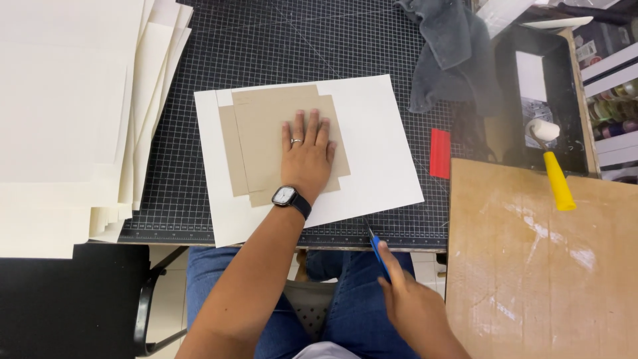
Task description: Trim white paper sheets using a utility knife and a cardboard template on a cutting mat
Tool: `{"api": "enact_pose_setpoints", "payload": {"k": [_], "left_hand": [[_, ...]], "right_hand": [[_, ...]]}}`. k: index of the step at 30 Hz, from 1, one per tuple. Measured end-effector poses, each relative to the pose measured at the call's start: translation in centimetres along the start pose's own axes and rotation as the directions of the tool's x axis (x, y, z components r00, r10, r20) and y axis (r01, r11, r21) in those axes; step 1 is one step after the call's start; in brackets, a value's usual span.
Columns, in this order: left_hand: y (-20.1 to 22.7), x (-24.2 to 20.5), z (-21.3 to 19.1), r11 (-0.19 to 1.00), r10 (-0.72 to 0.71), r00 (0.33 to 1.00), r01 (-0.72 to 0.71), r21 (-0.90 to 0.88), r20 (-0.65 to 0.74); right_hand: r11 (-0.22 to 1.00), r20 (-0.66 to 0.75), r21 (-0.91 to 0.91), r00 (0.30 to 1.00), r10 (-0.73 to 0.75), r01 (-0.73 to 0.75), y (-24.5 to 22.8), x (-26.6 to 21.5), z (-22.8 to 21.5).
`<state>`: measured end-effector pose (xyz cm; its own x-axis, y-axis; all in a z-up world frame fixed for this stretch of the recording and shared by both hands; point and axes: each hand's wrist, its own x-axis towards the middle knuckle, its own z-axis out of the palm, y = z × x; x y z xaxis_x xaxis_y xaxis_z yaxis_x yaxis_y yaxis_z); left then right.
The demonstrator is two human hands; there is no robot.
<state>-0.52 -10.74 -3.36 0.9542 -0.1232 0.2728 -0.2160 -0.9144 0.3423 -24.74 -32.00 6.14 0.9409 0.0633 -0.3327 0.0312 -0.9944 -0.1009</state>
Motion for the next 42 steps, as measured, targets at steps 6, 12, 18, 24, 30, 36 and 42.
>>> {"api": "enact_pose_setpoints", "payload": {"k": [6,12,18,24,30,36,42], "left_hand": [[-0.1,0.1,0.0,1.0,0.005,1.0,-0.005,-0.012,0.011],[0.1,0.0,0.0,0.999,0.017,1.0,-0.017,-0.049,-0.011],[-0.1,-0.4,-0.2,0.999,0.013,0.999,-0.015,-0.04,-0.048],[0.1,-0.5,0.1,1.0,0.029,0.996,-0.03,-0.008,-0.088],[0.0,-0.1,0.2,1.0,0.022,0.997,-0.023,-0.009,-0.074],[0.0,-0.4,0.3,1.0,0.018,0.996,-0.019,-0.004,-0.082],[0.0,-0.2,0.1,1.0,0.009,1.0,-0.009,-0.016,-0.028]], "right_hand": [[0.984,0.236,-0.032,0.955,0.179,-0.177,-0.2,-1.6,-3.9],[0.945,0.129,0.224,0.968,0.213,-0.238,-3.5,2.5,-6.5],[0.955,0.046,0.288,0.997,0.056,-0.067,-4.9,6.0,-3.9],[0.962,0.039,0.267,0.998,0.043,-0.052,-5.1,6.4,-3.5],[0.964,0.027,0.263,0.999,0.024,-0.03,-5.7,6.6,-3.7],[0.953,-0.013,0.304,1.0,-0.003,0.007,-6.0,6.3,-3.4],[0.948,0.031,0.313,0.999,0.043,-0.051,-6.0,6.4,-3.6]]}}
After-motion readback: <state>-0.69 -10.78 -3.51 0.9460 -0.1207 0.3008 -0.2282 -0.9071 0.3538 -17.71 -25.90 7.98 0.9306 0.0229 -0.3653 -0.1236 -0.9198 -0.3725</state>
